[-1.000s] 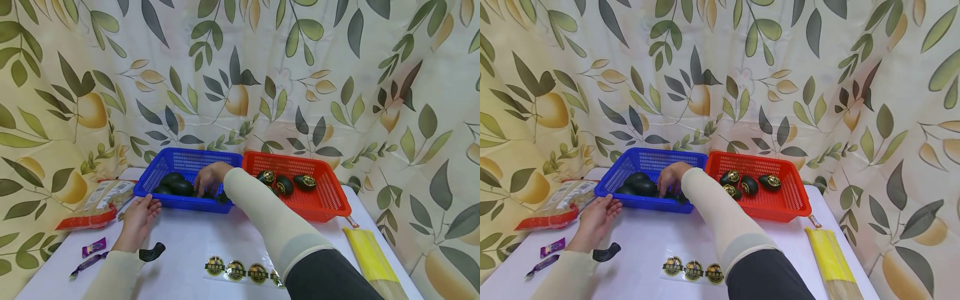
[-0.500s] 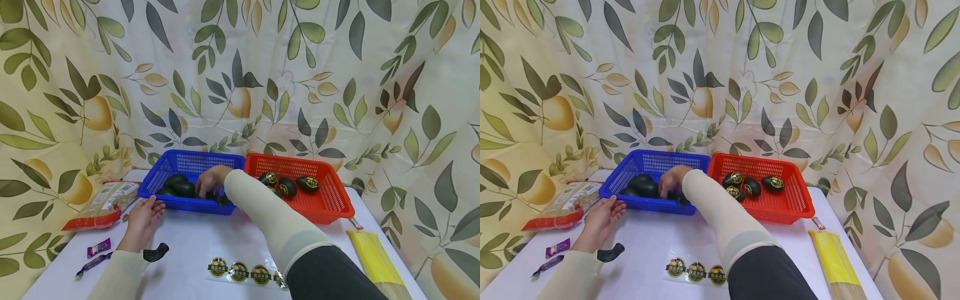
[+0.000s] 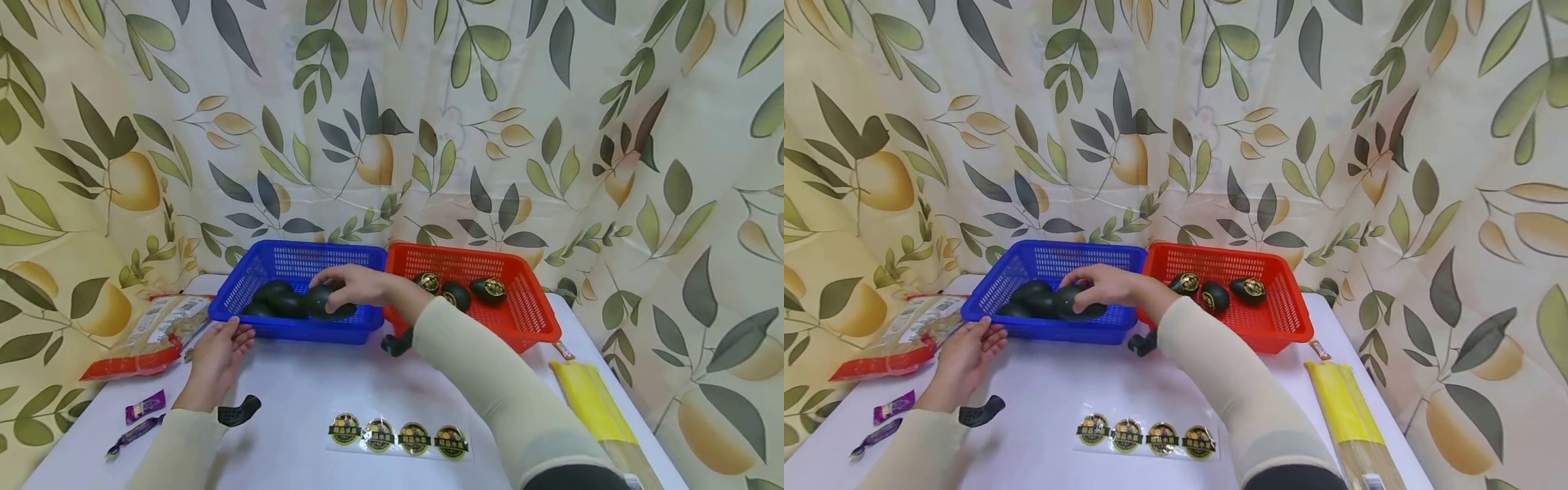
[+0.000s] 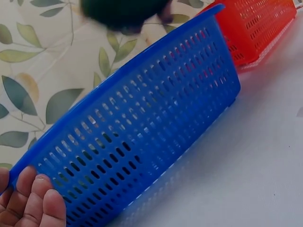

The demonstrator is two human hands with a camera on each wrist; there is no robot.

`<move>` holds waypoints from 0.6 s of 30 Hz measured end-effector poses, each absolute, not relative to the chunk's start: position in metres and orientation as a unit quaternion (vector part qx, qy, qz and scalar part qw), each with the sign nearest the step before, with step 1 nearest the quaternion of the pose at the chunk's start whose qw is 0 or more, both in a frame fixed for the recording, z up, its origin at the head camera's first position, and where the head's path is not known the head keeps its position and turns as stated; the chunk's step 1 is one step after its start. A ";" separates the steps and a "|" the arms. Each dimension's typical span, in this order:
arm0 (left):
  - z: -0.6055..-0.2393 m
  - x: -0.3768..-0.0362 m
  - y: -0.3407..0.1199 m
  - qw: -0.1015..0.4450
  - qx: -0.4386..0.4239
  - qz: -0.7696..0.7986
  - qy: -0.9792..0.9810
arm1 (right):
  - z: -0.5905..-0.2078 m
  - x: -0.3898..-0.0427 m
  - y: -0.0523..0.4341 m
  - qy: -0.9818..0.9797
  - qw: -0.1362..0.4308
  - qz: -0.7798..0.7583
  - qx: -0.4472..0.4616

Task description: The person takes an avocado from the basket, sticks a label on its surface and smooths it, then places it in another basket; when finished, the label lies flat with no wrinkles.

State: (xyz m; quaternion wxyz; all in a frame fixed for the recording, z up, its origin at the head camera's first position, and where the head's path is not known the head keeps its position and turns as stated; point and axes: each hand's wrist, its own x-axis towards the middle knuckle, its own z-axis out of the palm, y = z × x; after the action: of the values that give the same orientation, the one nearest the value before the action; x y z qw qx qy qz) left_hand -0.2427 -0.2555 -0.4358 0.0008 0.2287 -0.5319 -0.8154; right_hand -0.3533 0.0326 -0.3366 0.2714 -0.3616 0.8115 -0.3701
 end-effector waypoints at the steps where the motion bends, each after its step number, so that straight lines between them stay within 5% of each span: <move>1: -0.435 -0.242 -0.256 0.000 0.229 -0.817 -0.530 | -0.336 -0.343 0.042 0.815 0.252 -0.371 -0.367; 9: -0.427 -0.238 -0.259 -0.017 0.228 -0.828 -0.512 | -0.377 -0.273 0.109 0.849 0.171 -0.359 -0.348; 18: -0.426 -0.238 -0.256 -0.018 0.221 -0.832 -0.509 | -0.436 -0.272 0.123 0.886 0.115 -0.350 -0.282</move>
State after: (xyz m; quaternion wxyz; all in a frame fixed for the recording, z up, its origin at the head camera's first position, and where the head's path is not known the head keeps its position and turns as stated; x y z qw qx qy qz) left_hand -0.2378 -0.2559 -0.4260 -0.0182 0.2206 -0.5090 -0.8318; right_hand -0.2721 0.1226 -0.4365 0.1153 -0.2822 0.8860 -0.3495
